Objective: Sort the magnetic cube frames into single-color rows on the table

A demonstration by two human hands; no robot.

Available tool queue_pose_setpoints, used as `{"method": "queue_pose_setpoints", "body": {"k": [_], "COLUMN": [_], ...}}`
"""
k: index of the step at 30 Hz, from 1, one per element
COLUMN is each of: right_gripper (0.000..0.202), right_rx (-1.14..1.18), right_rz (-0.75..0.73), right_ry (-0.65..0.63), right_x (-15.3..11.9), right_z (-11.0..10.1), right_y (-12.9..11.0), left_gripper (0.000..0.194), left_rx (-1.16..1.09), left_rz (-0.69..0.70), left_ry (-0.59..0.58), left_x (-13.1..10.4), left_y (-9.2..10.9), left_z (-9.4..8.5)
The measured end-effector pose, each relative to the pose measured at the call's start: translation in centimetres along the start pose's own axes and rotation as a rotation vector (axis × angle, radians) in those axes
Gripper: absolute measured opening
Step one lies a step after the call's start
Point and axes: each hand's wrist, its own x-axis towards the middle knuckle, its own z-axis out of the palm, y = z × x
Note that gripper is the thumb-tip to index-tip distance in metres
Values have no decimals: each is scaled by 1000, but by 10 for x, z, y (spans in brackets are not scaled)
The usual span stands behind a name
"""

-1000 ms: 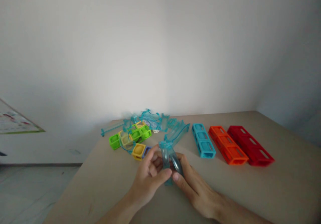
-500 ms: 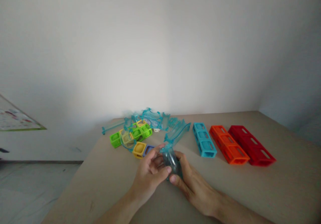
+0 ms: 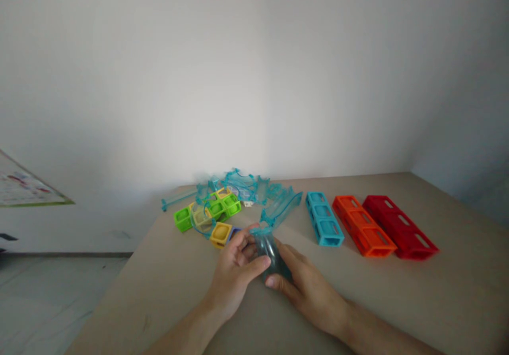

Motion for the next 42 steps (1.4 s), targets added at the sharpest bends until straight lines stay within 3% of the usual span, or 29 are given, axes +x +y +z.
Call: {"method": "queue_pose_setpoints", "body": {"k": [15, 23, 27, 30, 36, 42], "right_gripper": [60, 69, 86, 89, 70, 70], "right_rx": [-45, -121, -118, -90, -75, -37], "right_rz": [-51, -41, -91, -96, -206, -241], "right_ry": [-36, -77, -2, 91, 152, 144], "right_x": [-1, -3, -7, -7, -4, -3], "right_z": [-2, -1, 1, 1, -5, -7], "right_y": [-8, -5, -4, -7, -15, -17], "left_gripper": [53, 49, 27, 14, 20, 20], "left_rx": [-56, -87, -214, -308, -411, -465], "left_rz": [35, 0, -65, -91, -82, -134], "left_ry": [-74, -45, -57, -57, -2, 97], "left_x": [-5, -2, -2, -1, 3, 5], "left_y": [9, 10, 20, 27, 28, 30], "left_z": [3, 3, 9, 10, 3, 2]}}
